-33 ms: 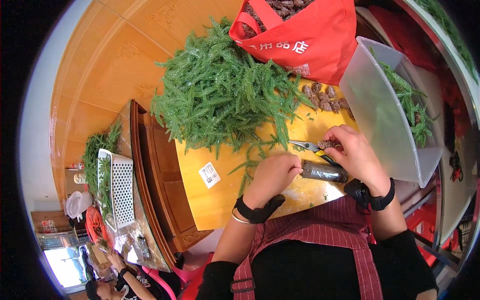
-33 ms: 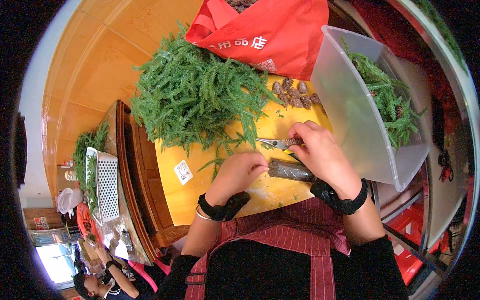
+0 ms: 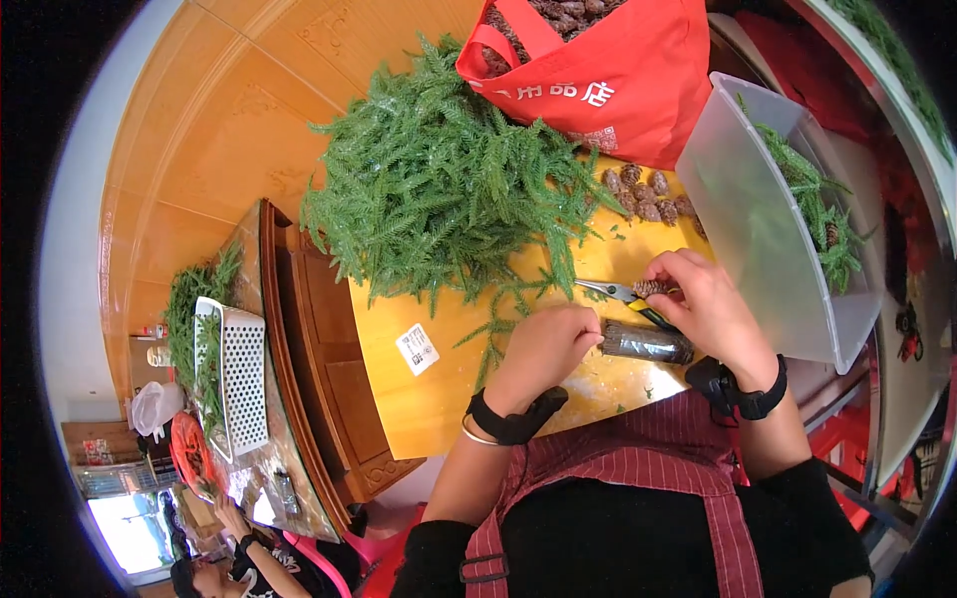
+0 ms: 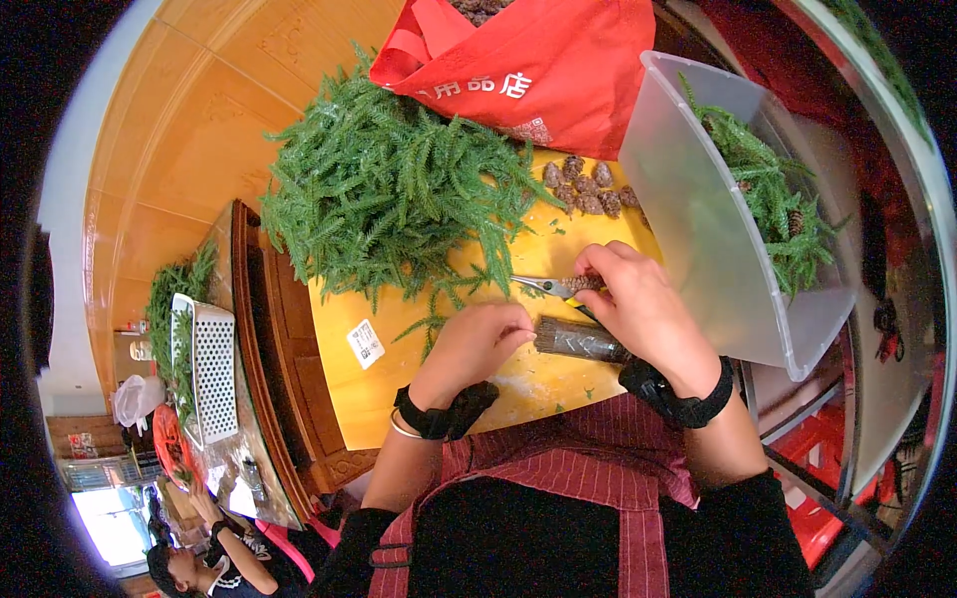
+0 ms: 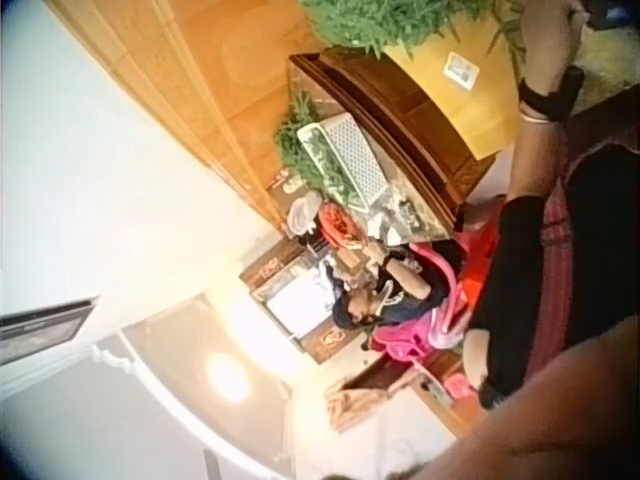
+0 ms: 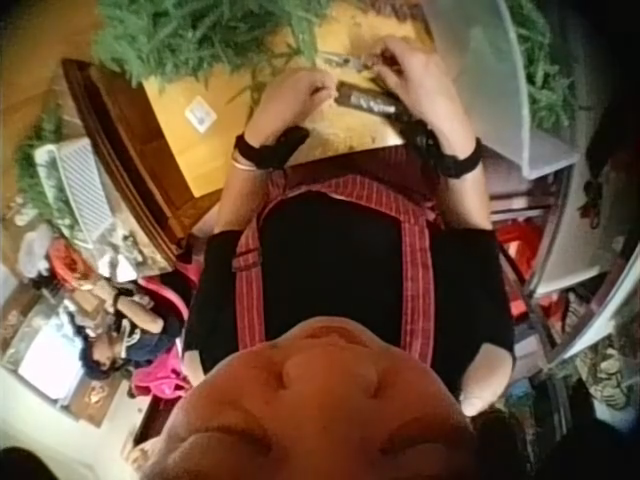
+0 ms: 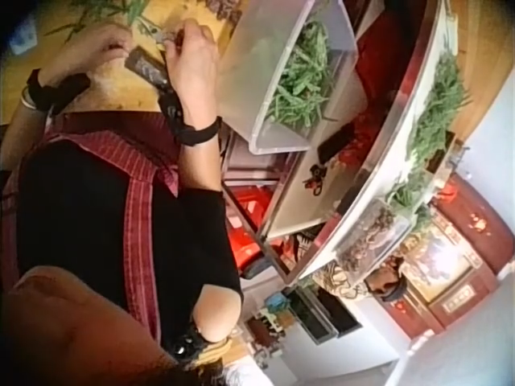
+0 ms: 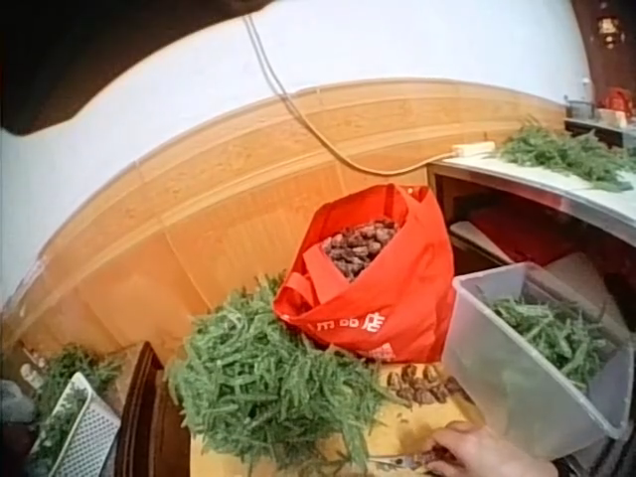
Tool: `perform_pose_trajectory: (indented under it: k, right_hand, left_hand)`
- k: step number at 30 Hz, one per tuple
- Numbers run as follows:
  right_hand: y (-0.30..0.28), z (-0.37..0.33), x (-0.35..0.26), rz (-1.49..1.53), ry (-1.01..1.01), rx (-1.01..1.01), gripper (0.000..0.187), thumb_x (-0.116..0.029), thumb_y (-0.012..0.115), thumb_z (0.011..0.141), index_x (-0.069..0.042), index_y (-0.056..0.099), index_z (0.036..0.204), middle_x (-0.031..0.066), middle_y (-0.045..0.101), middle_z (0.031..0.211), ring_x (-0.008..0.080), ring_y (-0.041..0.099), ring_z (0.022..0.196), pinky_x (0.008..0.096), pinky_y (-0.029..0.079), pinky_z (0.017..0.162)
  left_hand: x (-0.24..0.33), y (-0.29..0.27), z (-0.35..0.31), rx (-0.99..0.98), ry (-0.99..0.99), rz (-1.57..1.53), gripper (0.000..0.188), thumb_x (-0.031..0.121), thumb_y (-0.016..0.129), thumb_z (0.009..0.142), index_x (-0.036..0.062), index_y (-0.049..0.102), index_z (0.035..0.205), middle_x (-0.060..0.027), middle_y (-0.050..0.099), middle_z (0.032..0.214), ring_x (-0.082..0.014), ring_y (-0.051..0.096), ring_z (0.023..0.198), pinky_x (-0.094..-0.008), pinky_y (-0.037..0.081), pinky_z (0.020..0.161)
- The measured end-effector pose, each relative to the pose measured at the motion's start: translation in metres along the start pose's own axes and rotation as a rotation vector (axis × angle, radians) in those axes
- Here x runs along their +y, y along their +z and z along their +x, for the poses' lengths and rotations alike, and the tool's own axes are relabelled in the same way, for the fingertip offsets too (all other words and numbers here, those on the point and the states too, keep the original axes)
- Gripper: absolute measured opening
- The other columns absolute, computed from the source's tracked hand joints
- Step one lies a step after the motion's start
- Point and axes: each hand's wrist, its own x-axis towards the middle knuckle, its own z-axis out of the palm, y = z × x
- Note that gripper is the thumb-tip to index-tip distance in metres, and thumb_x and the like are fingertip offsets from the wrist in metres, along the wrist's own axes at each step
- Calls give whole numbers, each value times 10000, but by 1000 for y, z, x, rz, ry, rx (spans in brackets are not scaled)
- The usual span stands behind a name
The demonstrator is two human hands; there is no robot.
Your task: The recorder is using pruning shears to trim the stems of green leafy herbs and placing them into a plastic bin.
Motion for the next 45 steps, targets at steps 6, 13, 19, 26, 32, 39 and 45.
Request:
perform_pose_trajectory:
  k: [6,13,19,26,32,39,45]
  right_hand:
    - [-2,-1,-2,17,-11,-33,207,6,643,721,7,560,910,135,579,860,254,610,738,312,507,641]
    - [-3,-1,-4,43,-18,-49,196,10,622,729,1,566,917,124,569,859,252,594,763,320,481,663]
    - [0,-3,-3,92,-67,11,197,17,591,750,-10,568,944,106,535,894,228,565,792,290,467,694]
    - [15,0,-13,653,90,-44,324,38,564,782,-15,513,1098,58,517,952,150,561,871,280,464,784]
    - [16,0,-31,945,31,-215,382,16,559,821,-19,414,1172,64,530,986,142,550,947,269,436,830]
    - [25,-5,-37,1223,36,-105,379,-45,600,819,-27,417,1150,92,555,1046,141,558,936,295,437,838]
    - [27,-6,-38,1256,14,-158,350,-82,595,830,-32,419,1129,101,560,1045,138,563,908,283,450,795]
  left_hand:
    - [3,-5,1,-1,-32,-32,88,169,588,790,83,580,809,-116,568,686,-286,578,657,-365,423,558]
    - [-11,-16,-6,3,-71,-153,78,92,571,797,24,546,826,-106,542,657,-196,538,593,-291,420,559]
    - [-18,-57,-25,128,-183,-195,67,74,526,851,8,522,857,-30,555,709,-99,526,655,-237,414,579]
    - [31,-86,-42,275,-142,-657,55,50,437,897,22,474,867,-71,571,891,-90,541,724,-194,398,584]
    - [39,-74,-34,259,53,-830,27,51,435,885,37,454,871,-93,558,936,-86,506,730,-188,385,588]
    - [46,-62,-25,249,92,-788,17,33,438,880,40,454,879,-72,539,928,-69,480,719,-179,366,584]
    - [47,-60,-25,287,55,-864,19,8,458,878,20,447,868,-43,518,885,-94,521,798,-216,427,710]
